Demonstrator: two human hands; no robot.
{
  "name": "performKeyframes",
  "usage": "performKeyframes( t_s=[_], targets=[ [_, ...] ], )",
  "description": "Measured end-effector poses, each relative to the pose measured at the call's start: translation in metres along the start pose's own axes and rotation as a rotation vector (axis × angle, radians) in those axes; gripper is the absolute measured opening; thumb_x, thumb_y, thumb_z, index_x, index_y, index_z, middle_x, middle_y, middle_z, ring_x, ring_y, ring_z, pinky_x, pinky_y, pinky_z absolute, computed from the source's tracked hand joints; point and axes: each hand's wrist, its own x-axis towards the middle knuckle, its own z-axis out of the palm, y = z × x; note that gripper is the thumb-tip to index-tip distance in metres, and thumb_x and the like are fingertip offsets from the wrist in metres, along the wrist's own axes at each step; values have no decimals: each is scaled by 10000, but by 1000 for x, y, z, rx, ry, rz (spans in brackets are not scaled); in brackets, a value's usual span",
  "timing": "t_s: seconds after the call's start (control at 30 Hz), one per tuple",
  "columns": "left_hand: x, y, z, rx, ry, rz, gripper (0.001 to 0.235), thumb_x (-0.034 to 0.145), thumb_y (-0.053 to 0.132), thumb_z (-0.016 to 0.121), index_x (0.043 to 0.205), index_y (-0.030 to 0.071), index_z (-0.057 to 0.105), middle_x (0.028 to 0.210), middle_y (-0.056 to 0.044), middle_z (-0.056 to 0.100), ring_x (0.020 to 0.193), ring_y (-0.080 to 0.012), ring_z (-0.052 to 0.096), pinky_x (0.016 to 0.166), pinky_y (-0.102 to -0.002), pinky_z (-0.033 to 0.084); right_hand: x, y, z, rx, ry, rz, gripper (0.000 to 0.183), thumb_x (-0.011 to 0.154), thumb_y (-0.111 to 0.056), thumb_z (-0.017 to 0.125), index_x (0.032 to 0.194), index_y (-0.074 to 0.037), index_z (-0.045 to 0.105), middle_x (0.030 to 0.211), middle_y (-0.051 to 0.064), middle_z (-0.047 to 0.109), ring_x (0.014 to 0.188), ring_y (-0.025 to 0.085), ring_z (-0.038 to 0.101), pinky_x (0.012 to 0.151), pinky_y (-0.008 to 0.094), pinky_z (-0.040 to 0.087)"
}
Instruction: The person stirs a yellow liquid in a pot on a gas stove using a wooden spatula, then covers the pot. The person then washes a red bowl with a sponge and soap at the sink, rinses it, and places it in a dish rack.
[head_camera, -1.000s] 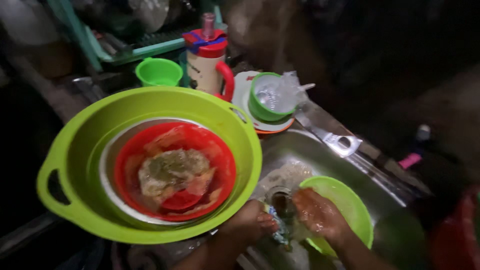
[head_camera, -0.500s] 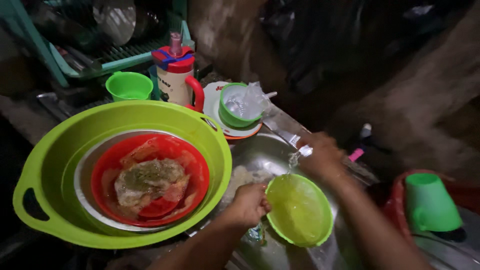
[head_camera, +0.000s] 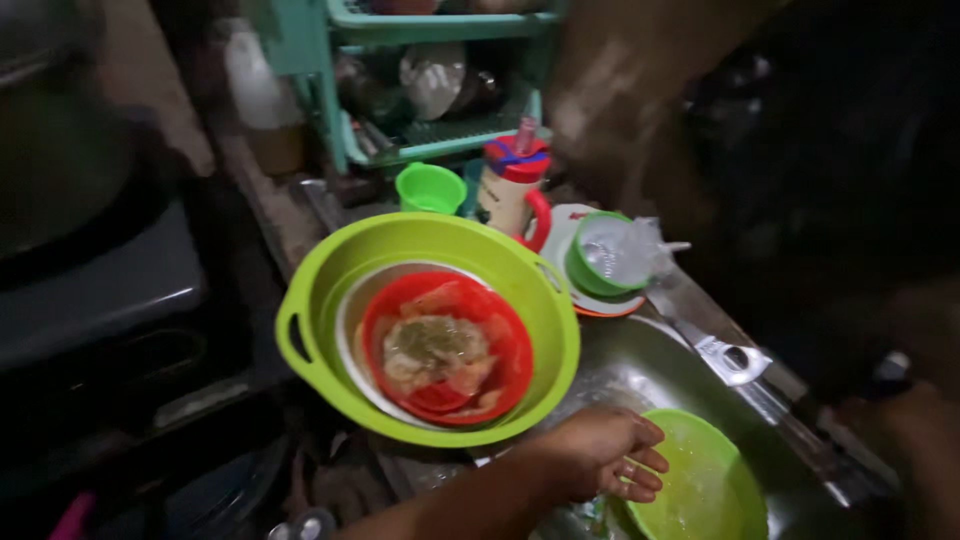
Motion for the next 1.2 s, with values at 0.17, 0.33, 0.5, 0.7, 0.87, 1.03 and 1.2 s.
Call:
performKeyframes(
  t_s=[0.17, 0.33, 0.5, 0.7, 0.87, 1.03, 1.2],
  targets=[
    [-21, 2, -19, -10, 0, 74, 351, 1076, 255, 553, 1347, 43, 482, 1071, -122, 593, 910, -253, 627, 812, -416, 588, -5, -16, -1, -109, -15, 32, 789, 620, -493, 954, 1267, -82, 767, 1246, 212, 780, 1128, 394, 755, 925, 511, 594],
    [-25, -1, -19, -37, 76, 16, 354, 1031, 255, 564, 1324, 63, 507, 1040, -112, 611, 900, -262, 632, 785, -416, 592, -14, -12, -14, -195, -2, 78, 700, 649, -489, 933, 1237, -136, 790, 1246, 169, 785, 1128, 368, 755, 903, 504, 597],
    [-22, -10, -18, -71, 76, -4, 368, 1030, 256, 568, 1329, 45, 523, 1084, -130, 635, 949, -276, 647, 819, -433, 605, -9, -17, -18, -264, 14, 97, 612, 679, -484, 911, 1206, -190, 813, 1246, 126, 789, 1127, 342, 754, 881, 496, 600],
    [-14, -14, -20, -85, 103, 5, 366, 1028, 253, 573, 1324, 43, 525, 1099, -147, 635, 955, -292, 649, 824, -447, 605, -8, -15, -10, -350, 66, 85, 510, 714, -479, 885, 1170, -255, 840, 1246, 74, 794, 1127, 312, 754, 855, 487, 603],
    [-6, -20, -27, -92, 119, 3, 373, 1031, 250, 592, 1323, 24, 536, 1103, -154, 631, 946, -298, 652, 805, -452, 613, -2, -16, 4, -355, 65, 227, 524, 750, -543, 834, 1172, -232, 838, 1230, 82, 800, 1098, 320, 749, 899, 533, 505],
    [13, -19, -16, -70, 111, -55, 376, 1013, 263, 596, 1318, 52, 535, 1091, -143, 652, 947, -305, 659, 780, -455, 606, -5, -7, 6, -246, 134, 184, 445, 842, -497, 754, 1162, -198, 831, 1258, 102, 757, 1097, 352, 705, 913, 564, 411],
    [23, -13, -2, -37, 80, -62, 372, 1014, 246, 603, 1319, 43, 542, 1089, -152, 648, 959, -315, 660, 799, -464, 607, -35, -5, -5, -217, 75, 118, 472, 797, -525, 811, 1114, -178, 856, 1217, 111, 797, 1080, 341, 727, 918, 491, 443]
  ],
)
